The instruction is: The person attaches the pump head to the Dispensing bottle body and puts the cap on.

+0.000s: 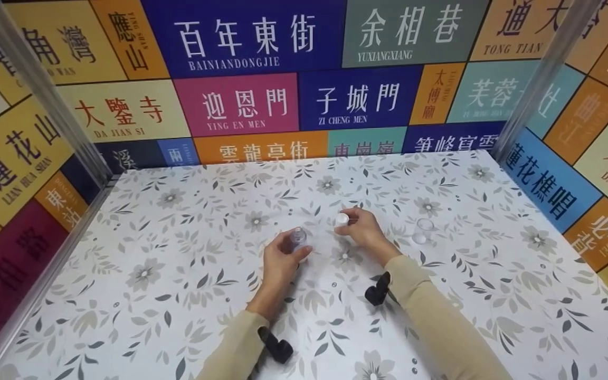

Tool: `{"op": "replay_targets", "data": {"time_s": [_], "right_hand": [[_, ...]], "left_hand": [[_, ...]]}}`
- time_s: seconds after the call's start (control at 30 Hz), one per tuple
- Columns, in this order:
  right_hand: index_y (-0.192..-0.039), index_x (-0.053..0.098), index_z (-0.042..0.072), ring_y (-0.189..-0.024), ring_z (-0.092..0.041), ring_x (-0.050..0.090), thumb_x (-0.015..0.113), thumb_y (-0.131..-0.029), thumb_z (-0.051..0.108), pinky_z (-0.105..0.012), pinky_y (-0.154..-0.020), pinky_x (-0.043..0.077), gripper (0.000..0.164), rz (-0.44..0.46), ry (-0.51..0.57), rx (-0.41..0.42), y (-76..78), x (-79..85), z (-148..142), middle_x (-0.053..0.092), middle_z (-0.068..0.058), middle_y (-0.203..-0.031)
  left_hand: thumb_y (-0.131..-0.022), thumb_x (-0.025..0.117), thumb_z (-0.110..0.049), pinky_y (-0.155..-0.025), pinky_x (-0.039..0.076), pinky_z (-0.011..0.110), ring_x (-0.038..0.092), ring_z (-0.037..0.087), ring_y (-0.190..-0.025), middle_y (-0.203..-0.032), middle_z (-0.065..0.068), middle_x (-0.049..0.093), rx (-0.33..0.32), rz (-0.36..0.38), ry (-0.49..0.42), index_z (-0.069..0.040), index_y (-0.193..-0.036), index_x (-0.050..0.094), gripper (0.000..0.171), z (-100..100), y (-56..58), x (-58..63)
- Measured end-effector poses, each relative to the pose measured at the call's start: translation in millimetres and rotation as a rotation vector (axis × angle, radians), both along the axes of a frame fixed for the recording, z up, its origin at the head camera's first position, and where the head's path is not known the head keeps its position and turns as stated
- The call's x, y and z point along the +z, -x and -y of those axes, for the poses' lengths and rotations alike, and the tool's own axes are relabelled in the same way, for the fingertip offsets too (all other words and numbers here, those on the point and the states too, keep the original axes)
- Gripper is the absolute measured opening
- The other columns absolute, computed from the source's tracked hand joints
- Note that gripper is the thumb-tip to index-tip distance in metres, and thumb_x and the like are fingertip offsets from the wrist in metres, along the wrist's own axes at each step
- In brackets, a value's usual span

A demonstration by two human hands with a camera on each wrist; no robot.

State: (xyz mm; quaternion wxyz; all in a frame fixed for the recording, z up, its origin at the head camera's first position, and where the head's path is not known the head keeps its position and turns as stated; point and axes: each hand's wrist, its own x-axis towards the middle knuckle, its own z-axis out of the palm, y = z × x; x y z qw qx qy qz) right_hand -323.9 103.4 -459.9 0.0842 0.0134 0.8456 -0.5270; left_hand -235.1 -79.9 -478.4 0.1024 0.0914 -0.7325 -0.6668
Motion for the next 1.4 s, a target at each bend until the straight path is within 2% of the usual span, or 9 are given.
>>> {"op": "replay_targets", "data": {"time_s": [0.23,0.5,0.73,0.8,1.03,1.2,1.4], "right_hand": [[-0.131,0.059,-0.004,-0.117,-0.034,0.06,0.073,-0.085,0.002,-0.04,-0.104,0.05,0.048,-0.043,-0.028,0.003,1.0,-3.1,-1.3,0.064,-0.023,-0.126],[-0.128,0.061,-0.004,-0.117,-0.033,0.061,0.072,-0.086,0.004,-0.04,-0.106,0.049,0.044,-0.06,-0.026,0.005,3.1,-6.5,-1.8,0.065,-0.023,-0.124],[-0.129,0.06,-0.003,-0.122,-0.035,0.06,0.072,-0.086,0.004,-0.041,-0.11,0.046,0.045,-0.051,0.007,-0.001,0.3,-4.5,-5.2,0.064,-0.024,-0.129],[-0.129,0.06,-0.002,-0.121,-0.034,0.06,0.072,-0.086,0.005,-0.04,-0.11,0.046,0.045,-0.048,0.014,-0.004,0.2,-3.8,-5.9,0.064,-0.023,-0.129],[-0.13,0.063,0.002,-0.116,-0.026,0.063,0.073,-0.087,0.008,-0.034,-0.103,0.051,0.045,-0.02,0.055,-0.011,0.1,-0.2,-6.3,0.066,-0.019,-0.128],[-0.134,0.061,0.003,-0.11,-0.023,0.067,0.073,-0.088,0.01,-0.027,-0.092,0.057,0.047,-0.01,0.121,-0.014,-1.6,0.8,-3.6,0.065,-0.02,-0.132],[-0.134,0.063,0.005,-0.117,-0.024,0.063,0.075,-0.087,0.01,-0.019,-0.084,0.055,0.048,-0.038,0.139,-0.015,-4.1,2.3,-1.8,0.064,-0.018,-0.134]], "left_hand": [[-0.08,0.079,-0.001,-0.104,0.053,0.04,0.064,0.036,-0.121,-0.127,0.025,0.067,0.002,-0.006,0.001,0.003,-0.129,0.064,0.051,-1.0,-0.4,-1.7],[-0.081,0.078,-0.002,-0.098,0.056,0.037,0.067,0.033,-0.115,-0.122,0.025,0.07,0.017,0.003,0.019,0.002,-0.129,0.064,0.051,-0.9,-2.5,-0.1],[-0.081,0.078,-0.004,-0.102,0.054,0.038,0.066,0.033,-0.117,-0.124,0.024,0.069,0.018,0.024,0.022,0.0,-0.129,0.064,0.05,-2.0,-3.8,0.7],[-0.081,0.078,-0.004,-0.1,0.055,0.038,0.068,0.033,-0.114,-0.121,0.023,0.07,0.015,0.027,0.023,-0.001,-0.128,0.066,0.048,-2.0,-3.3,0.6],[-0.081,0.078,-0.005,-0.096,0.057,0.036,0.069,0.028,-0.11,-0.118,0.019,0.073,0.016,0.033,0.03,-0.004,-0.122,0.07,0.041,-2.1,-1.9,2.6],[-0.081,0.078,-0.004,-0.095,0.057,0.036,0.069,0.028,-0.109,-0.118,0.02,0.072,0.016,0.024,0.022,-0.003,-0.122,0.07,0.042,-2.6,-1.9,1.9],[-0.08,0.079,-0.002,-0.089,0.058,0.031,0.069,0.027,-0.105,-0.116,0.022,0.073,0.015,0.007,0.012,0.0,-0.124,0.068,0.046,-3.2,-1.4,-0.5]]}}
